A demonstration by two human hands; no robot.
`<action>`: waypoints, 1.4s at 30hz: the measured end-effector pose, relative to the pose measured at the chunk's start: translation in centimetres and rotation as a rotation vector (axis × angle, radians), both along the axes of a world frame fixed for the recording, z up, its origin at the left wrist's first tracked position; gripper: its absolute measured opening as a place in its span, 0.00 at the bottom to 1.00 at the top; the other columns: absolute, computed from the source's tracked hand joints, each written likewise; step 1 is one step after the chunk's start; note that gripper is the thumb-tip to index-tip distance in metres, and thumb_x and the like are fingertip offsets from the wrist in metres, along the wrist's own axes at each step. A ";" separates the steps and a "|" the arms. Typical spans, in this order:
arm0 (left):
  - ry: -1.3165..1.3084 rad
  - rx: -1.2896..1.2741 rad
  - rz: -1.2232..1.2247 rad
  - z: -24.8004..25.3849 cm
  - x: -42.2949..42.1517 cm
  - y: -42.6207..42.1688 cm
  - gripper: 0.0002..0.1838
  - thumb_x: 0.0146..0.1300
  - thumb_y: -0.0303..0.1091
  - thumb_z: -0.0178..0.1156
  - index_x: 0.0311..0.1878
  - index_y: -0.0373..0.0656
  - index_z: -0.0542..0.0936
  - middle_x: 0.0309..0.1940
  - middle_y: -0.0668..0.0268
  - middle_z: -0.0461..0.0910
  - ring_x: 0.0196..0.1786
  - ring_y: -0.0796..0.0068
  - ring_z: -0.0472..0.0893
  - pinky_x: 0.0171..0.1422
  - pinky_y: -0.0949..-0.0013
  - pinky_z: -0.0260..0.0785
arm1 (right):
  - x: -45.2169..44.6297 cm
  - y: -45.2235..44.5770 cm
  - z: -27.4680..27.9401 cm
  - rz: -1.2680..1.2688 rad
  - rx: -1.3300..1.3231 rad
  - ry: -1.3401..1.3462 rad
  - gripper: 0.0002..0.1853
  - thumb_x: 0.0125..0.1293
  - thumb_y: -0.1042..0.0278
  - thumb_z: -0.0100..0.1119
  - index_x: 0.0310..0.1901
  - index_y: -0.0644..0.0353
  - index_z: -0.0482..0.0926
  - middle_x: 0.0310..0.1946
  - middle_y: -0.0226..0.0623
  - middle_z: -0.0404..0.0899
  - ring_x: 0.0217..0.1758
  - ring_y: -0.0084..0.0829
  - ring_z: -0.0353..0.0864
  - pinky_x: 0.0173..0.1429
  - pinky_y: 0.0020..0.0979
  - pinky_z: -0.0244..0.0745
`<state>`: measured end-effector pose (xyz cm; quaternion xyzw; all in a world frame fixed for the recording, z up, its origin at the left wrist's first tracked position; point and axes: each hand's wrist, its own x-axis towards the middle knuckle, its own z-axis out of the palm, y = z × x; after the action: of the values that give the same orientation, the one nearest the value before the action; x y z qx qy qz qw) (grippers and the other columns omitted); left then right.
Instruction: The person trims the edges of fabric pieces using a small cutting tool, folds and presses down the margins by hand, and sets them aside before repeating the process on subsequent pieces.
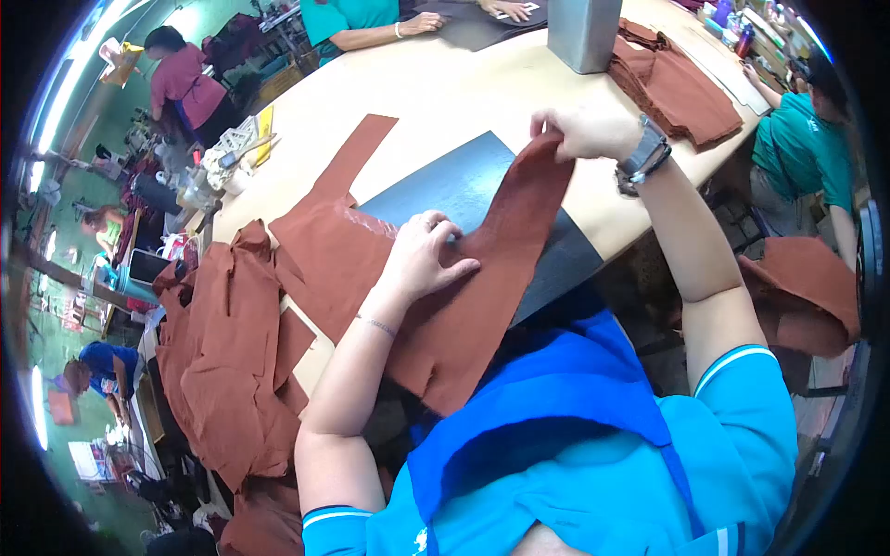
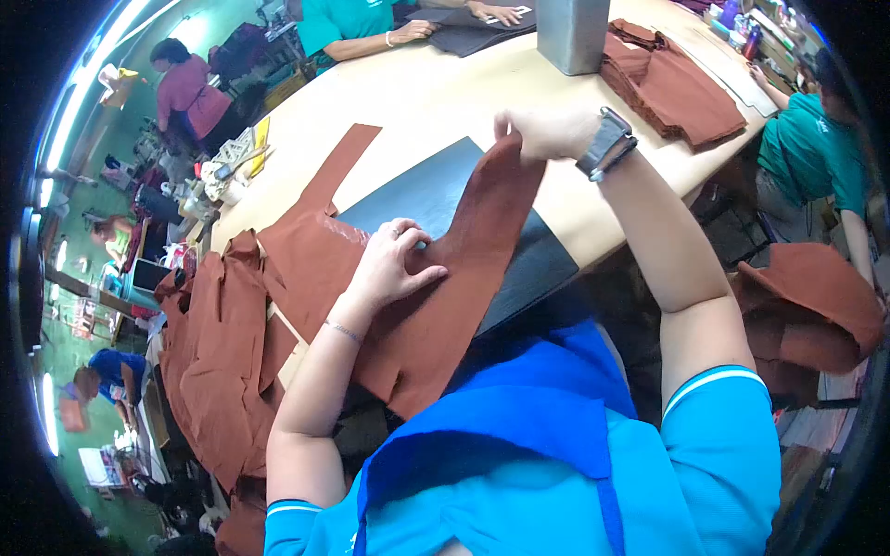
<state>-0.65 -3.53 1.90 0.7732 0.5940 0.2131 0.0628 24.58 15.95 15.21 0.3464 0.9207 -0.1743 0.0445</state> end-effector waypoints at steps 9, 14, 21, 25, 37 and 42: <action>0.047 -0.112 0.029 1.0 1.2 1.8 0.27 0.51 0.60 0.73 0.39 0.46 0.81 0.34 0.63 0.82 0.44 0.62 0.81 0.57 0.56 0.61 | -4.6 -4.6 -11.0 0.447 -0.099 0.450 0.22 0.57 0.68 0.67 0.54 0.62 0.80 0.50 0.50 0.81 0.56 0.46 0.80 0.63 0.40 0.76; -0.016 -0.060 -0.004 0.4 0.4 1.8 0.21 0.55 0.56 0.71 0.40 0.48 0.83 0.33 0.65 0.82 0.45 0.64 0.82 0.63 0.52 0.60 | -4.9 -5.0 -12.3 0.395 -0.147 0.346 0.16 0.61 0.70 0.64 0.51 0.58 0.81 0.40 0.43 0.82 0.48 0.43 0.82 0.54 0.42 0.77; 0.068 -0.032 -0.059 0.2 -1.9 1.0 0.08 0.67 0.35 0.60 0.45 0.55 0.86 0.44 0.70 0.83 0.53 0.68 0.81 0.71 0.47 0.59 | -3.5 -6.1 -13.9 0.419 0.089 0.606 0.09 0.62 0.74 0.59 0.44 0.58 0.83 0.37 0.40 0.81 0.44 0.42 0.82 0.50 0.39 0.79; 0.141 0.044 -0.111 -0.5 -3.3 0.7 0.11 0.65 0.31 0.60 0.47 0.57 0.86 0.44 0.73 0.83 0.52 0.71 0.81 0.71 0.47 0.60 | -2.9 -7.1 -15.0 0.455 0.307 0.589 0.10 0.61 0.75 0.55 0.42 0.57 0.83 0.40 0.38 0.80 0.46 0.39 0.81 0.51 0.36 0.79; 0.217 0.205 -0.140 -1.3 -3.4 0.0 0.14 0.62 0.28 0.60 0.48 0.58 0.86 0.45 0.74 0.82 0.51 0.72 0.81 0.70 0.51 0.62 | -3.7 -10.9 -14.3 0.419 0.658 0.383 0.19 0.66 0.66 0.50 0.57 0.59 0.77 0.47 0.35 0.79 0.53 0.32 0.78 0.47 0.34 0.72; 0.211 0.224 -0.133 -1.2 -4.1 0.0 0.15 0.59 0.27 0.63 0.46 0.57 0.86 0.45 0.74 0.83 0.51 0.70 0.82 0.69 0.52 0.64 | -5.1 -13.1 -13.5 0.355 0.605 0.265 0.18 0.65 0.67 0.51 0.55 0.61 0.78 0.48 0.36 0.79 0.52 0.32 0.77 0.48 0.34 0.71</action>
<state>-4.73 -3.51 0.71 0.8310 0.5173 0.1912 -0.0726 19.43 2.89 1.75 0.1534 0.9741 0.0727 -0.1497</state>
